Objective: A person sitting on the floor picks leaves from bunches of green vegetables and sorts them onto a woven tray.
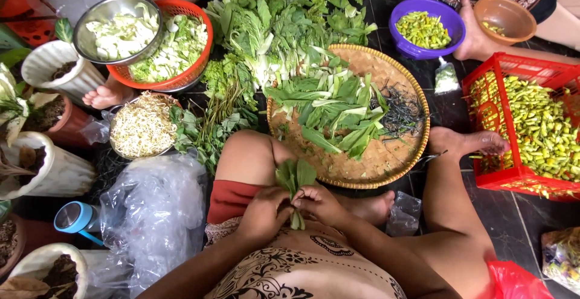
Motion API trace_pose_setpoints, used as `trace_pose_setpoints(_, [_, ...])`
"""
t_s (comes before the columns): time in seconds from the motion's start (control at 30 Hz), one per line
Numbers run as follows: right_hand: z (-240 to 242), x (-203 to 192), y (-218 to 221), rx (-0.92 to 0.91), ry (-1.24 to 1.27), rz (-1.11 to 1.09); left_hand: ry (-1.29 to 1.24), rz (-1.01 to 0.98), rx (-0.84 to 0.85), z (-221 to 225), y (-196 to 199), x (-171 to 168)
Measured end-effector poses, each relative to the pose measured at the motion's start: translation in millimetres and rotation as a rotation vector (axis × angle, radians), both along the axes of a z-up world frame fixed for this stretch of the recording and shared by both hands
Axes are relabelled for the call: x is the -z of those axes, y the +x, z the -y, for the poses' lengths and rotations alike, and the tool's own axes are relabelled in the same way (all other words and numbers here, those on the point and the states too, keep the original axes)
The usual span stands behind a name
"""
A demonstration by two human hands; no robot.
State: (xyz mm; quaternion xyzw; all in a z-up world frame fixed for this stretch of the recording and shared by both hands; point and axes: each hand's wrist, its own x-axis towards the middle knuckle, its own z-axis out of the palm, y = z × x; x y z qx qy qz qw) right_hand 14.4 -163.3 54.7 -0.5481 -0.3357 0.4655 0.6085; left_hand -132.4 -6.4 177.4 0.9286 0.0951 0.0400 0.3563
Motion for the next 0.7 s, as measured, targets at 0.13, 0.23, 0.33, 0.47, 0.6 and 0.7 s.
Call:
trace_pose_setpoints(0.13, [-1.6,10.5,-1.1,0.000,0.032,-0.040,-0.192,0.154,0.016,-4.1,-1.6,23.6])
trace_pose_setpoints(0.23, [-2.3,4.6,-5.2,0.029,-0.030,-0.034,-0.252,0.165,-0.060,-6.4,0.3,47.5])
trace_pose_setpoints(0.33, [-1.5,-6.0,-15.4,0.053,-0.060,-0.014,-0.251,0.119,-0.087,-7.3,-2.3,60.3])
trace_pose_setpoints(0.47, [-1.4,10.6,-16.3,0.063,-0.080,-0.193,-0.180,0.179,-0.032,-7.5,-9.5,59.3])
trace_pose_setpoints(0.6, [-2.0,-0.5,-17.6,0.052,-0.027,-0.349,0.037,0.325,0.119,-7.8,-9.6,47.3])
trace_pose_setpoints(0.7, [-3.1,-4.9,-18.2,0.039,-0.014,-0.381,0.040,0.427,0.195,-10.4,-6.4,39.9])
